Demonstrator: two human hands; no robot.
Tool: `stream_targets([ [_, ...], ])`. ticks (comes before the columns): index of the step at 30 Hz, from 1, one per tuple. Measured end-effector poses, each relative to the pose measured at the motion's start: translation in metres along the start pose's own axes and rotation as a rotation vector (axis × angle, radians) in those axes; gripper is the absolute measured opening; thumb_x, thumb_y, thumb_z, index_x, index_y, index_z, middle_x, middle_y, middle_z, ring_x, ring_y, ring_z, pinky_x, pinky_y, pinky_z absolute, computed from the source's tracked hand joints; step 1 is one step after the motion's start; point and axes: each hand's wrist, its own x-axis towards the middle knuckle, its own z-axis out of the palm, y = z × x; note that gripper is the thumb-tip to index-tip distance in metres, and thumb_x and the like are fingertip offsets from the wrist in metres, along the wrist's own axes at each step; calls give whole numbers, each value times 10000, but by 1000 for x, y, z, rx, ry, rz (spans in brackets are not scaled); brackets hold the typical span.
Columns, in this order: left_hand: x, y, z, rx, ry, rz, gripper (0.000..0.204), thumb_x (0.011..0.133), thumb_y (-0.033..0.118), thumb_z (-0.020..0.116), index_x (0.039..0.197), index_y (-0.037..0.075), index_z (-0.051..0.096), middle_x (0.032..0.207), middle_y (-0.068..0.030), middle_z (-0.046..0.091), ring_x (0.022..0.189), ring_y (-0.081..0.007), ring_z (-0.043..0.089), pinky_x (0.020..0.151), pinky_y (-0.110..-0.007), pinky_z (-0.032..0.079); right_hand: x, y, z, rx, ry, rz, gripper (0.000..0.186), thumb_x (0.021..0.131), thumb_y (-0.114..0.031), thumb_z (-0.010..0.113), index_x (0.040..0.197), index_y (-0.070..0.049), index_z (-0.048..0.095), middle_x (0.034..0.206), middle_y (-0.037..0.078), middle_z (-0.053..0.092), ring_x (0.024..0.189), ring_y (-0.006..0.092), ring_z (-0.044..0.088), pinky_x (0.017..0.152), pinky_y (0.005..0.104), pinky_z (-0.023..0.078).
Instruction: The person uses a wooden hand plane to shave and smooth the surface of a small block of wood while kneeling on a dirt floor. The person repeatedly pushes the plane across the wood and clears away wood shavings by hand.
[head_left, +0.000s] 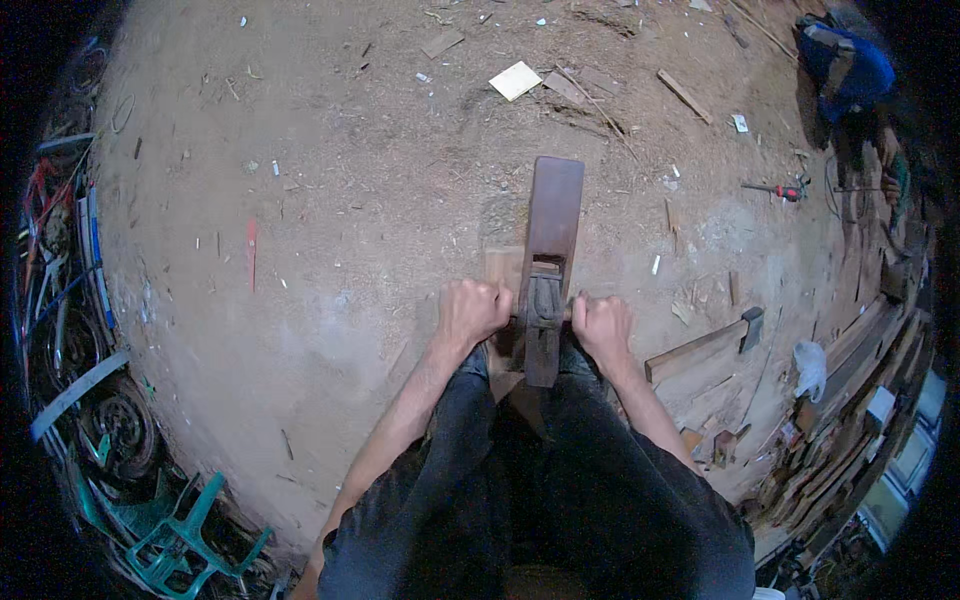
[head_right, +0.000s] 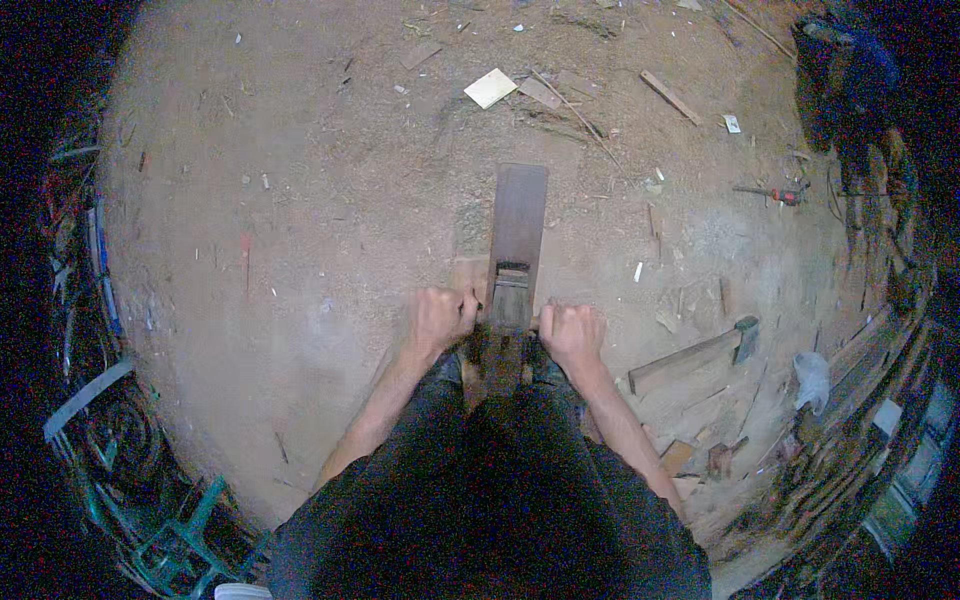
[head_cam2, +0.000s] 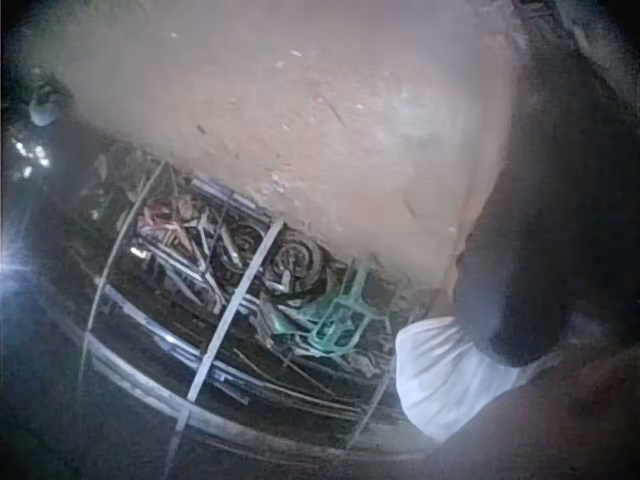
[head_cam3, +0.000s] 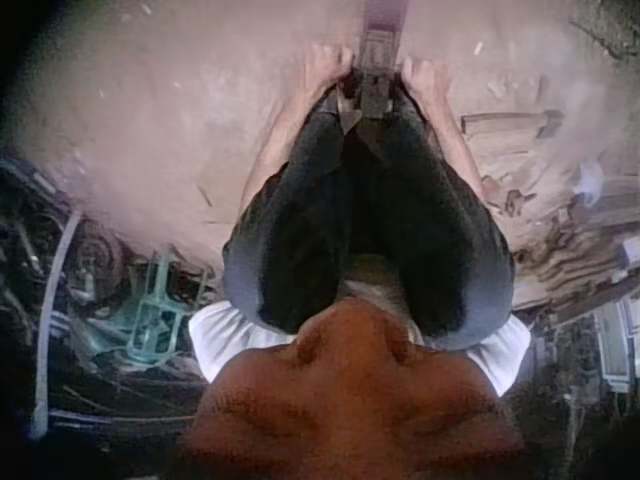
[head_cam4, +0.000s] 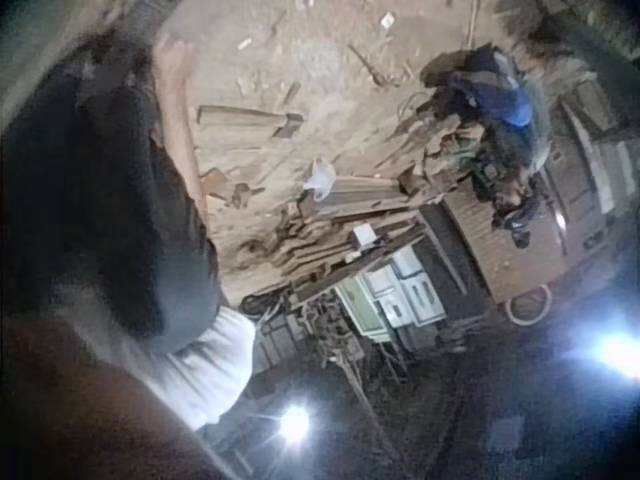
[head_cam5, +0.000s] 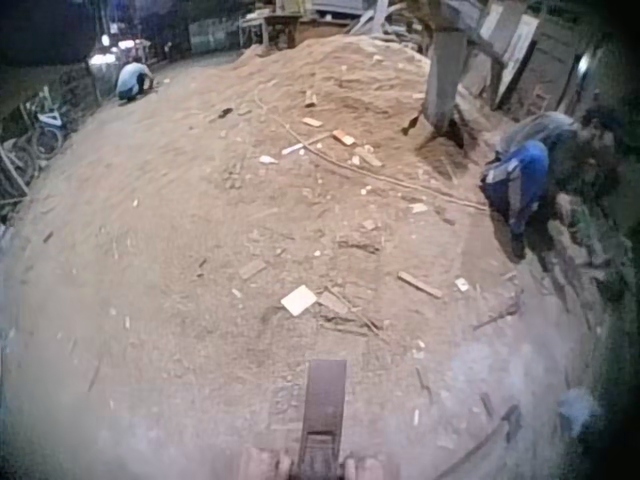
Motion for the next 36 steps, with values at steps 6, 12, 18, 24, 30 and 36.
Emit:
stream_targets([
  [6,-35,4,-11,-7,-5,92,450,899,226,618,509,4,655,457,-187,581,372,-306,599,401,-450,484,-27,-16,-17,54,-26,-32,467,954,-255,586,580,4,689,559,260,600,501,423,636,512,530,498],
  [12,-66,9,7,-98,49,105,502,922,208,598,454,28,601,375,-119,513,292,-238,513,330,-412,418,-50,1,-5,48,56,-112,419,947,-217,601,599,1,686,569,237,616,456,404,615,488,510,494],
  [18,-13,-7,8,-109,169,184,473,903,190,608,459,27,600,400,-156,521,303,-274,514,354,-409,425,-15,13,19,-71,2,-119,434,946,-271,566,615,-28,705,572,208,639,487,395,646,510,498,524],
  [24,-68,6,5,-119,85,169,467,887,172,619,444,30,577,405,-145,528,319,-277,525,374,-416,429,-56,-3,-13,133,-47,-98,392,957,-137,576,589,-24,649,532,202,600,427,380,602,440,493,486],
  [30,-8,-14,3,40,182,190,490,909,195,599,442,45,579,410,-129,542,317,-260,522,374,-408,433,24,-19,-13,89,165,-135,484,954,-220,565,527,-5,638,527,225,591,446,410,609,481,500,502],
  [36,-28,-7,-3,-21,-2,195,500,915,190,590,441,34,562,397,-140,520,322,-277,551,353,-398,429,-23,-7,-2,167,160,-137,479,932,-222,598,497,-24,635,512,214,584,423,395,599,460,488,495],
])
